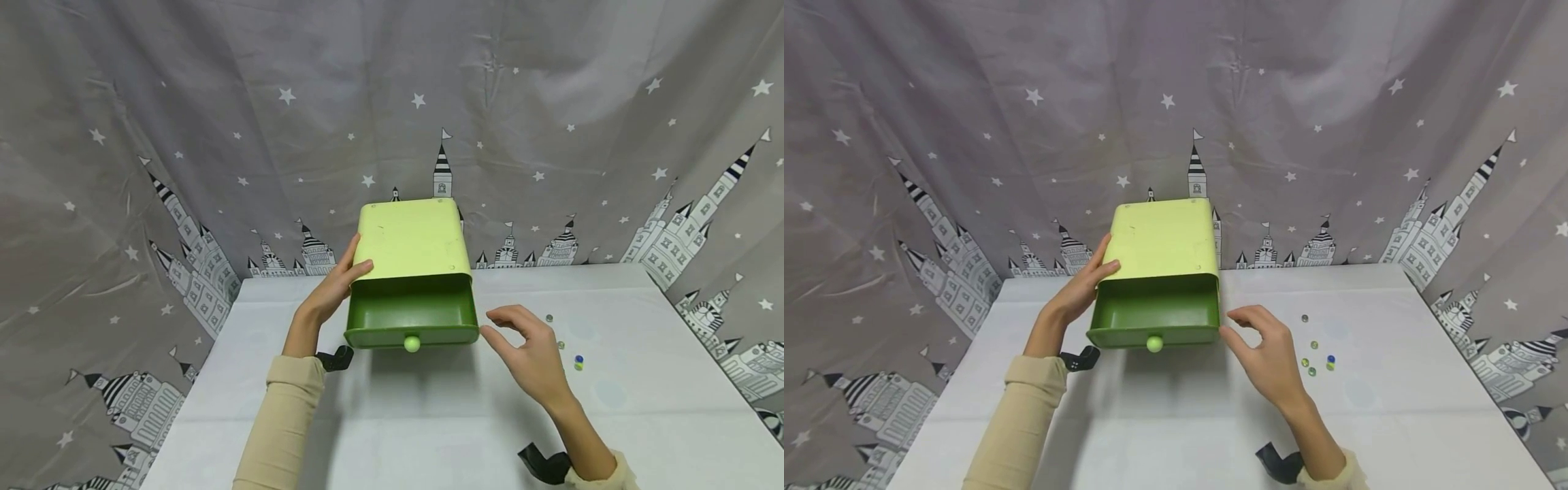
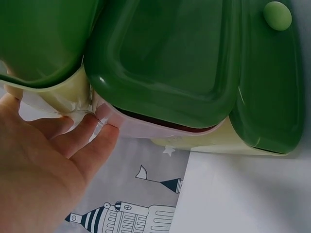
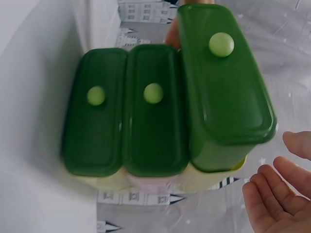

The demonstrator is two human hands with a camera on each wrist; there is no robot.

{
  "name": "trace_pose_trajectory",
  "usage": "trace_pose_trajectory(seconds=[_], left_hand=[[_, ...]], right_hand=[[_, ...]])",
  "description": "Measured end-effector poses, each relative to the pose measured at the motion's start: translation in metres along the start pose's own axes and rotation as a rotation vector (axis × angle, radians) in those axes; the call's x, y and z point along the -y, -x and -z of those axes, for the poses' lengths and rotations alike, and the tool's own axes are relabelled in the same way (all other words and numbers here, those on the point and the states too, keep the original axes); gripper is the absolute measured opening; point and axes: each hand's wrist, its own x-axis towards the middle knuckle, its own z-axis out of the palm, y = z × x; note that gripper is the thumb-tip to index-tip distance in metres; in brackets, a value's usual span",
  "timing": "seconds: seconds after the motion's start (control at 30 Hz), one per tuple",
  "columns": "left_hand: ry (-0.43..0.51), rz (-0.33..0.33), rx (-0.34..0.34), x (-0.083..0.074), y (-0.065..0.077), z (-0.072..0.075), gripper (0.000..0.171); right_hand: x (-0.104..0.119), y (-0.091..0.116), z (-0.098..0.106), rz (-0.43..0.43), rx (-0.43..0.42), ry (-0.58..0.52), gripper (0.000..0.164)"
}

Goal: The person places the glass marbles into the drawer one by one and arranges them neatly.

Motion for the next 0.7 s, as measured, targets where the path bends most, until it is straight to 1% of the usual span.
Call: trace_pose_trajectory(seconds=[0.2,0.47,0.7], left_hand=[[-0.003,0.005,-0.004,-0.002,0.002,-0.001,0.081],[0.011,0.008,-0.012,-0.001,0.002,0.0,0.081],[0.014,-0.003,-0.007,-0.002,0.001,-0.002,0.081]], right_hand=[[-0.01,0.014,0.012,-0.028,-0.03,0.033,0.022],[-0.03,0.033,0.029,-0.063,-0.072,0.066,0.027],[-0.046,0.049,0.048,-0.123,-0.095,0.111,0.022]])
